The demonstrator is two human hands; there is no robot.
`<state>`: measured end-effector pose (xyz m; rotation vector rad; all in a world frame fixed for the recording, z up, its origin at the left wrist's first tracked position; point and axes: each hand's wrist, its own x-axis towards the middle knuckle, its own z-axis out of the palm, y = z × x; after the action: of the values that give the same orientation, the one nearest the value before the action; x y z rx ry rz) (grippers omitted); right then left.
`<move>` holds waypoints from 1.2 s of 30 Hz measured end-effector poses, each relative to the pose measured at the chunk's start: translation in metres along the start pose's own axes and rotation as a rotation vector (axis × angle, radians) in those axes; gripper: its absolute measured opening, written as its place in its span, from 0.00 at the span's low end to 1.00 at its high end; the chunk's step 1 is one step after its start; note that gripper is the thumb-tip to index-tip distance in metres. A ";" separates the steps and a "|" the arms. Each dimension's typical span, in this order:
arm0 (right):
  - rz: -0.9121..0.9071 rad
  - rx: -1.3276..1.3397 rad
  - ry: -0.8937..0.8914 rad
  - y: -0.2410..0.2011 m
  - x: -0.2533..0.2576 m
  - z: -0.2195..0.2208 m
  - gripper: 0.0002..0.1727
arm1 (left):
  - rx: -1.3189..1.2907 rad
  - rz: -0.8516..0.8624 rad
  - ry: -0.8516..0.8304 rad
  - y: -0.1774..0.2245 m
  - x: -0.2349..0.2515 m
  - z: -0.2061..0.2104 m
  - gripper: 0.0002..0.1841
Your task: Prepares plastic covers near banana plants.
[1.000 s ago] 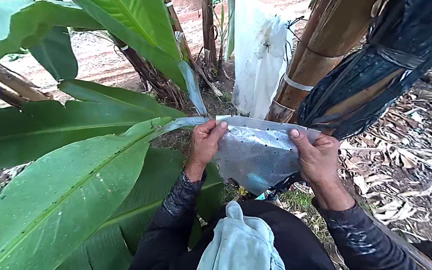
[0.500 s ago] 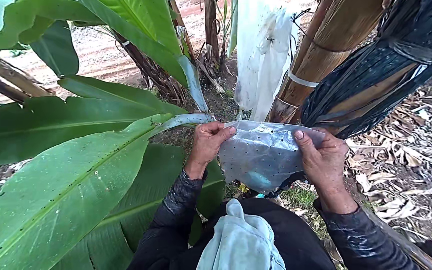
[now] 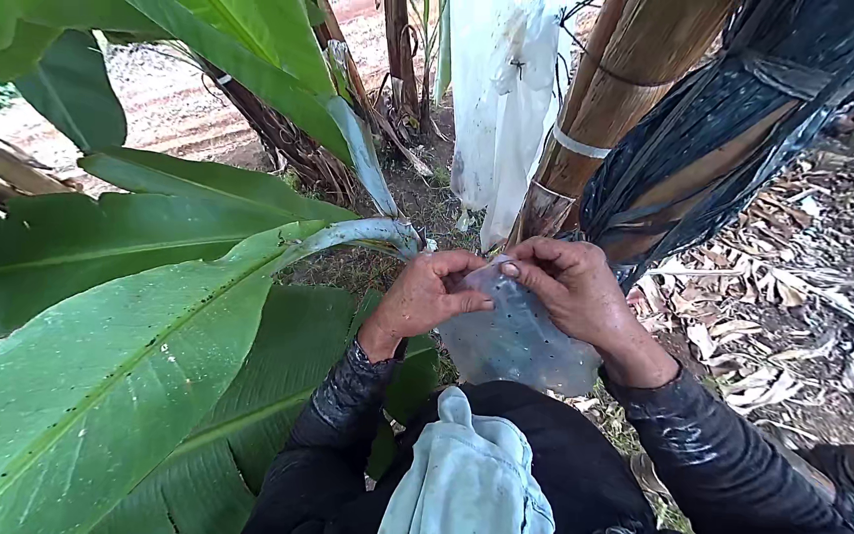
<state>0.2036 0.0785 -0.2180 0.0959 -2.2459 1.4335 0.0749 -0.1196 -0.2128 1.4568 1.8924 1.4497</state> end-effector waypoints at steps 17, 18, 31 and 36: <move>0.123 0.206 0.123 0.023 -0.016 -0.004 0.16 | 0.121 0.047 -0.076 -0.016 0.004 0.012 0.09; 0.136 0.240 0.139 0.026 -0.018 -0.001 0.16 | 0.111 0.049 -0.074 -0.016 0.004 0.015 0.08; -0.136 -0.173 0.394 0.000 -0.026 -0.064 0.14 | 0.080 -0.204 -0.245 -0.072 -0.019 -0.021 0.08; -0.115 -0.333 0.502 -0.008 -0.046 -0.080 0.18 | 0.003 -0.118 -0.070 -0.059 -0.029 -0.062 0.07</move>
<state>0.2750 0.1361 -0.2034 -0.2160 -1.9823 0.8831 0.0096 -0.1726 -0.2462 1.3543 1.9046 1.3255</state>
